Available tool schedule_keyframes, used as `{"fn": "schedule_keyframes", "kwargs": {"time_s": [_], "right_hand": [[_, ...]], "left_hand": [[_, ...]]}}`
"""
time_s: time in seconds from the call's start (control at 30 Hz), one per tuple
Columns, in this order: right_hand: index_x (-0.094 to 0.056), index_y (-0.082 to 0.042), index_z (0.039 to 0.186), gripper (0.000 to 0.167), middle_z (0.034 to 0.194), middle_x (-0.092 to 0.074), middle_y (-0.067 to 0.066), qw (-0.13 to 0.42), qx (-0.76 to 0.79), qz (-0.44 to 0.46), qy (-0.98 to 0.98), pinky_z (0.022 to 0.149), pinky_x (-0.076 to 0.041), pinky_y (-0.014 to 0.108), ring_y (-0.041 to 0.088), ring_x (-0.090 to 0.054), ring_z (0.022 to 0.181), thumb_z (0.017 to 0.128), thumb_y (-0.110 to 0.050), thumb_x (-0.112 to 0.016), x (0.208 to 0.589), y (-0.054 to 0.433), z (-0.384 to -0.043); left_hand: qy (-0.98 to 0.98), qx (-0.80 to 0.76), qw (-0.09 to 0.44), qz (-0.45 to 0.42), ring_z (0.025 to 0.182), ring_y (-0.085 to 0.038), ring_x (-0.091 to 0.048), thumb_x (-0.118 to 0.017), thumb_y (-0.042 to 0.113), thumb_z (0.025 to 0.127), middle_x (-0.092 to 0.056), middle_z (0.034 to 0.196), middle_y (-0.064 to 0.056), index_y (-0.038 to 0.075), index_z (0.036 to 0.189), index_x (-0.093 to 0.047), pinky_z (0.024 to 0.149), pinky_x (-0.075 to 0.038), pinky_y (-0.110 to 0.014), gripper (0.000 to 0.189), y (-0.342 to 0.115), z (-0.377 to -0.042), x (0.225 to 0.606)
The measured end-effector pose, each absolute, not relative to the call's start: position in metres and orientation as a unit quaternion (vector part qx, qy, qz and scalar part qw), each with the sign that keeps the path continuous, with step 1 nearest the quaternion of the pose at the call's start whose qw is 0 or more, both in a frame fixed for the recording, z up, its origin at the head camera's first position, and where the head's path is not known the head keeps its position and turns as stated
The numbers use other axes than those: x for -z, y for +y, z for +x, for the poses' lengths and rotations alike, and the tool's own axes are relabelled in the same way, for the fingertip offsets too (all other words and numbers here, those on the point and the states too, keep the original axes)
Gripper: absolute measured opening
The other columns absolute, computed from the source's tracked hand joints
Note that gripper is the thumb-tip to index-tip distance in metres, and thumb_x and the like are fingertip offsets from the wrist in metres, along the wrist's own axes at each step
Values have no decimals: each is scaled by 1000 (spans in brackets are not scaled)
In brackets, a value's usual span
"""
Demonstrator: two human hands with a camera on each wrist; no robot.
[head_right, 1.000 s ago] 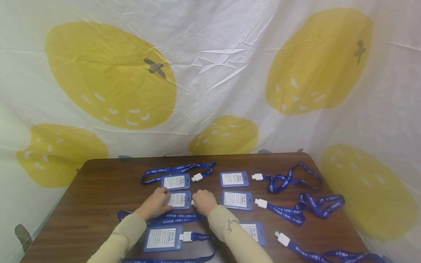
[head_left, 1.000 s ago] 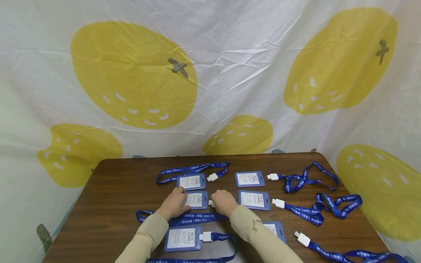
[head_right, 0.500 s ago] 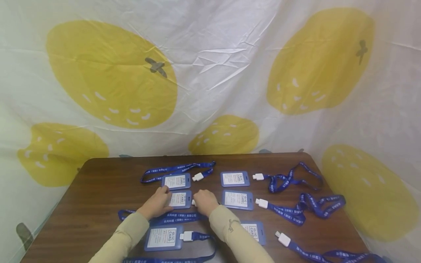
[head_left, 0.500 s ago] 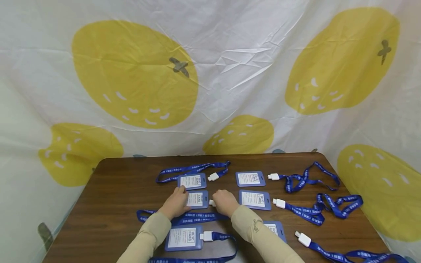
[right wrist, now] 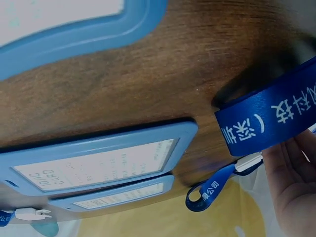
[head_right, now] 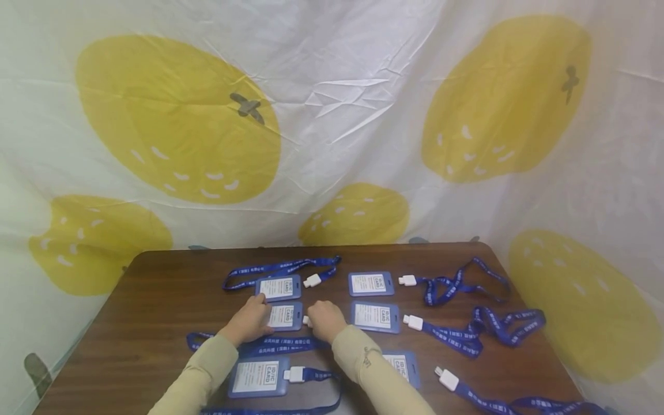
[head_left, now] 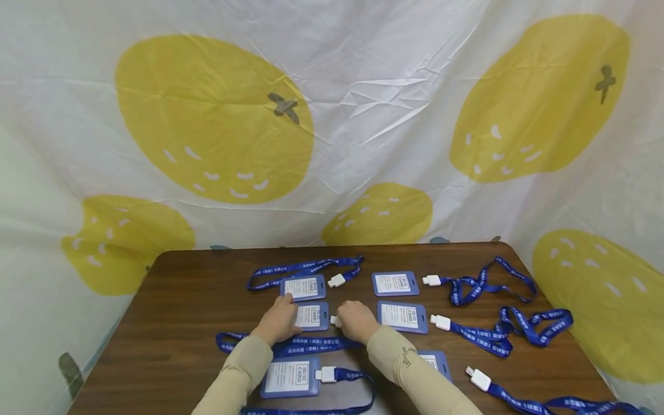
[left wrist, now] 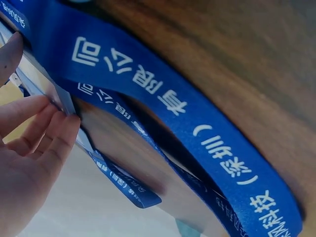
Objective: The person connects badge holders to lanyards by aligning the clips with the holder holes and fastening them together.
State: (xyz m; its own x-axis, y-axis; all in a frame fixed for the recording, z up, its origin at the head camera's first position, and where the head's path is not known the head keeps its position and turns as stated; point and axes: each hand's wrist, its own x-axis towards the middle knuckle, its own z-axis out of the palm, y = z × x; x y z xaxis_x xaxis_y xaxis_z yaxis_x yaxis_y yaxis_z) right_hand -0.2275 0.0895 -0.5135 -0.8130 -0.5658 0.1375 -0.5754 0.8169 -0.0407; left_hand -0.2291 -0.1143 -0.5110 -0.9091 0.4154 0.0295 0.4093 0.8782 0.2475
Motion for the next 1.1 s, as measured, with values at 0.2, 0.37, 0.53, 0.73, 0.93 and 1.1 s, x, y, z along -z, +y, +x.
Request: {"fn": "schedule_keyframes", "kwargs": {"time_s": [0.2,0.37,0.53,0.73,0.93,1.1], "right_hand": [[-63,-6,66,8,65,-55,4,63,-71,299,-949,58,-49,33,21,-57,60,65,-5,-70,515,92,-229],[-62,-5,66,10,65,-52,3,67,-85,306,-946,57,-47,32,20,-55,59,62,-7,-72,514,97,-230],[-63,-4,70,12,68,-52,4,62,-92,299,-948,55,-47,33,22,-56,60,65,-9,-73,513,98,-233],[-68,-5,79,9,69,-55,5,77,-104,328,-936,54,-48,33,23,-57,61,71,-8,-71,515,100,-236],[-72,-12,82,10,68,-53,5,85,-98,357,-925,51,-46,32,21,-55,60,75,-6,-68,514,102,-236],[-72,-15,82,11,67,-49,4,83,-70,360,-927,52,-46,31,21,-54,61,76,-7,-68,514,102,-235]], "left_hand": [[970,-123,19,207,86,-28,-45,-81,22,64,-46,92,-13,-3,79,-62,76,-48,-41,35,-114,-231,514],[970,-127,15,208,87,-28,-45,-82,21,64,-46,93,-14,-4,78,-62,77,-48,-42,34,-112,-230,512],[970,-124,12,207,86,-28,-45,-82,20,64,-46,91,-14,-4,79,-62,77,-48,-41,34,-112,-227,510],[968,-134,6,212,86,-30,-45,-81,17,64,-47,92,-16,-6,79,-62,77,-47,-42,34,-113,-228,513],[967,-129,-5,220,85,-29,-44,-80,18,65,-46,93,-16,-7,82,-62,75,-47,-41,36,-114,-228,514],[970,-129,13,204,86,-29,-44,-80,18,66,-46,94,-16,-7,84,-63,77,-47,-42,35,-113,-228,512]]}}
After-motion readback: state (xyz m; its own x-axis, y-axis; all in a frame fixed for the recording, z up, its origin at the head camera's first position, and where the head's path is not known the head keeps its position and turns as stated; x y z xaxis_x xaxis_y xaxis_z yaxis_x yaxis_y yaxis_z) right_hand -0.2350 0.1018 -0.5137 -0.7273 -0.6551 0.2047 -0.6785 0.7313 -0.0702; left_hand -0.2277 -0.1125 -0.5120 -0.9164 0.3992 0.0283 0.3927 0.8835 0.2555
